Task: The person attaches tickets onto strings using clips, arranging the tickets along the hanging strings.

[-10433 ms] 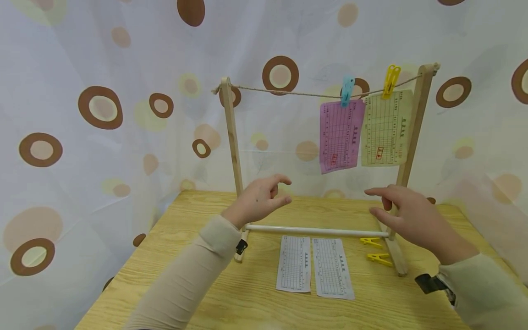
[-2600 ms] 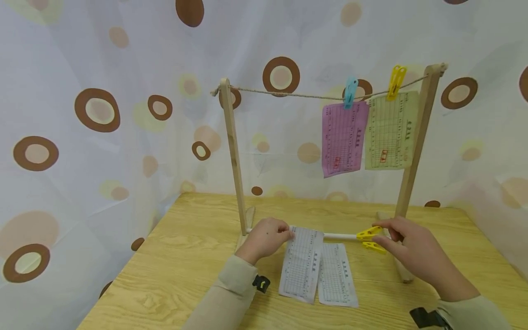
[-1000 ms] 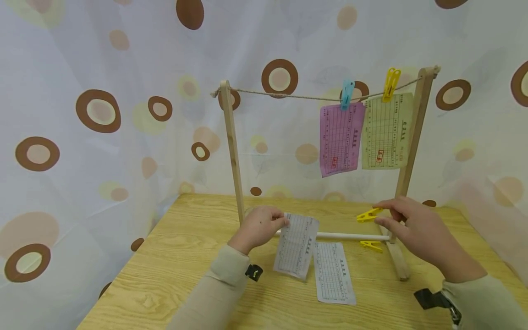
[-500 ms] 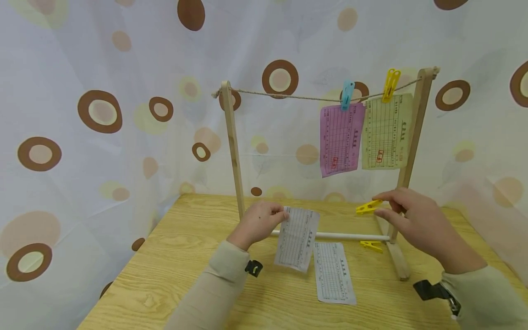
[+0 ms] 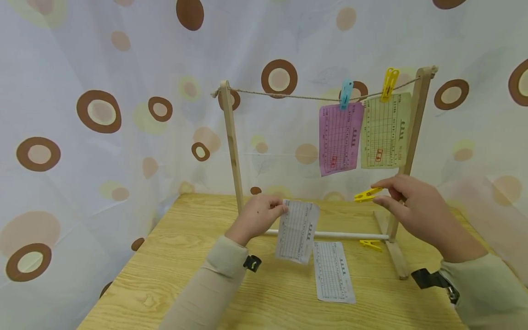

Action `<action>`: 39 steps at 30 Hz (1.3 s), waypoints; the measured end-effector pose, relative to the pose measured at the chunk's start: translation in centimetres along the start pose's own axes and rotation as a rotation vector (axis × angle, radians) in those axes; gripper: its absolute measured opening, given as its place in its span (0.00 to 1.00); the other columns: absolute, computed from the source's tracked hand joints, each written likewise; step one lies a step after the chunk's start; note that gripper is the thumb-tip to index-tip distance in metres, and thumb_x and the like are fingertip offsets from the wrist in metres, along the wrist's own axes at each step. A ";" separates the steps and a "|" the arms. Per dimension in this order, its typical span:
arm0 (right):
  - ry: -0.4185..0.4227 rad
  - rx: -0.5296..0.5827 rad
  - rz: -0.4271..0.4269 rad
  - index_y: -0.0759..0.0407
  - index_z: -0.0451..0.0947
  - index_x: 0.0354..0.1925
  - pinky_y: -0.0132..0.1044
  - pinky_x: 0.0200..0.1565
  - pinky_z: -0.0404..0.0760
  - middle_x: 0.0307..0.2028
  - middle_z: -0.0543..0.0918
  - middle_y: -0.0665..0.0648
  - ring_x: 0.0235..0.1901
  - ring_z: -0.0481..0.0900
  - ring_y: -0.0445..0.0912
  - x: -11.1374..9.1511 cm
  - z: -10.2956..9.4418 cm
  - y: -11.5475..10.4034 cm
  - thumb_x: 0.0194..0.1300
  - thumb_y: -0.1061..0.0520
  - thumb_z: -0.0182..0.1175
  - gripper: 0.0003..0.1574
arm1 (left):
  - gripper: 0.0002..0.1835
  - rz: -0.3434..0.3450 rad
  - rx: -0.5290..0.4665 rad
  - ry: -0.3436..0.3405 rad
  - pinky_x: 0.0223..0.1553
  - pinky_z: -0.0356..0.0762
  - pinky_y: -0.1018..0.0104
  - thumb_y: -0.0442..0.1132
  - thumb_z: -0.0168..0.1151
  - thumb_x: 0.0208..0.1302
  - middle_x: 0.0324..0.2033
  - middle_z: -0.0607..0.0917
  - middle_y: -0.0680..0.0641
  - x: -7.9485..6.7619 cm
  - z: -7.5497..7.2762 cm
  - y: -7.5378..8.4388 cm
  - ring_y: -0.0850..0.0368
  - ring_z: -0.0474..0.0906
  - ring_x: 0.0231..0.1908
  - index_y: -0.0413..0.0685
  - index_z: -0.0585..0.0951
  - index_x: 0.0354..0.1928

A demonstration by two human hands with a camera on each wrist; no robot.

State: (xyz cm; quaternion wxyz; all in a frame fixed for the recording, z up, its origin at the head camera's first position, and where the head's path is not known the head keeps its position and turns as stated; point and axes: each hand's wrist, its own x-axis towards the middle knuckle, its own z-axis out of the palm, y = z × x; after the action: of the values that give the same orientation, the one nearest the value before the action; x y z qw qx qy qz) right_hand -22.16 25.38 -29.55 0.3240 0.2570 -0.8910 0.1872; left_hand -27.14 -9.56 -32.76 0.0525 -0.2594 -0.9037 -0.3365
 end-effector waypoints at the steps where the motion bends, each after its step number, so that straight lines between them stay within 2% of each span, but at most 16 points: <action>1: 0.003 0.001 -0.003 0.57 0.85 0.48 0.33 0.27 0.61 0.25 0.66 0.45 0.24 0.62 0.38 0.1 -0.1 -0.1 0.59 0.62 0.74 0.18 | 0.12 0.004 0.000 0.005 0.18 0.50 0.69 0.45 0.59 0.75 0.14 0.62 0.56 0.0 -0.1 0.0 0.63 0.51 0.15 0.53 0.86 0.33; 6: 0.016 0.000 -0.028 0.57 0.84 0.47 0.32 0.27 0.61 0.26 0.66 0.45 0.24 0.61 0.38 0.8 -0.8 -0.3 0.57 0.64 0.74 0.18 | 0.11 0.028 0.012 0.029 0.19 0.50 0.69 0.45 0.59 0.75 0.14 0.63 0.57 0.3 -0.5 0.2 0.63 0.51 0.15 0.52 0.87 0.37; 13: 0.012 -0.026 -0.048 0.58 0.85 0.46 0.33 0.27 0.59 0.25 0.65 0.45 0.24 0.60 0.39 1.9 -1.7 -0.8 0.58 0.63 0.74 0.16 | 0.12 0.036 0.046 0.035 0.21 0.58 0.68 0.45 0.58 0.76 0.17 0.71 0.55 0.6 -1.3 0.9 0.62 0.57 0.17 0.51 0.86 0.36; 17: 0.015 -0.028 -0.049 0.58 0.85 0.47 0.33 0.27 0.59 0.24 0.64 0.46 0.24 0.59 0.39 2.5 -2.1 -1.1 0.58 0.63 0.74 0.17 | 0.13 0.039 0.055 0.034 0.21 0.57 0.67 0.46 0.57 0.76 0.17 0.70 0.54 0.7 -1.7 1.2 0.62 0.57 0.17 0.52 0.84 0.34; 24: 0.006 -0.042 -0.025 0.56 0.86 0.46 0.35 0.28 0.59 0.25 0.65 0.46 0.25 0.61 0.40 3.4 -2.6 -1.8 0.59 0.61 0.74 0.15 | 0.12 0.047 0.036 0.046 0.20 0.57 0.68 0.45 0.58 0.76 0.21 0.77 0.54 0.8 -2.2 1.5 0.62 0.56 0.17 0.51 0.86 0.36; 33: 0.032 -0.051 -0.035 0.57 0.86 0.44 0.34 0.26 0.57 0.23 0.64 0.48 0.25 0.60 0.41 5.0 -3.6 -2.7 0.58 0.62 0.75 0.14 | 0.12 0.074 0.044 0.074 0.19 0.56 0.69 0.44 0.58 0.76 0.18 0.73 0.52 1.1 -3.3 2.1 0.62 0.55 0.15 0.50 0.86 0.35; 39: 0.054 -0.069 -0.092 0.56 0.86 0.41 0.33 0.28 0.57 0.23 0.66 0.46 0.25 0.61 0.41 6.1 -4.4 -3.2 0.57 0.62 0.75 0.12 | 0.12 0.063 0.044 0.082 0.19 0.56 0.68 0.44 0.58 0.76 0.18 0.73 0.53 1.5 -4.2 2.6 0.61 0.55 0.15 0.51 0.85 0.34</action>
State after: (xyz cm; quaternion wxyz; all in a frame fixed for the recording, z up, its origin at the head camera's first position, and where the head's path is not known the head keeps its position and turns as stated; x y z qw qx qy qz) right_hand -22.22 22.98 -21.73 0.3650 0.2813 -0.8750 0.1481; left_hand -27.45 -9.94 -27.63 0.1057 -0.2725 -0.8994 -0.3251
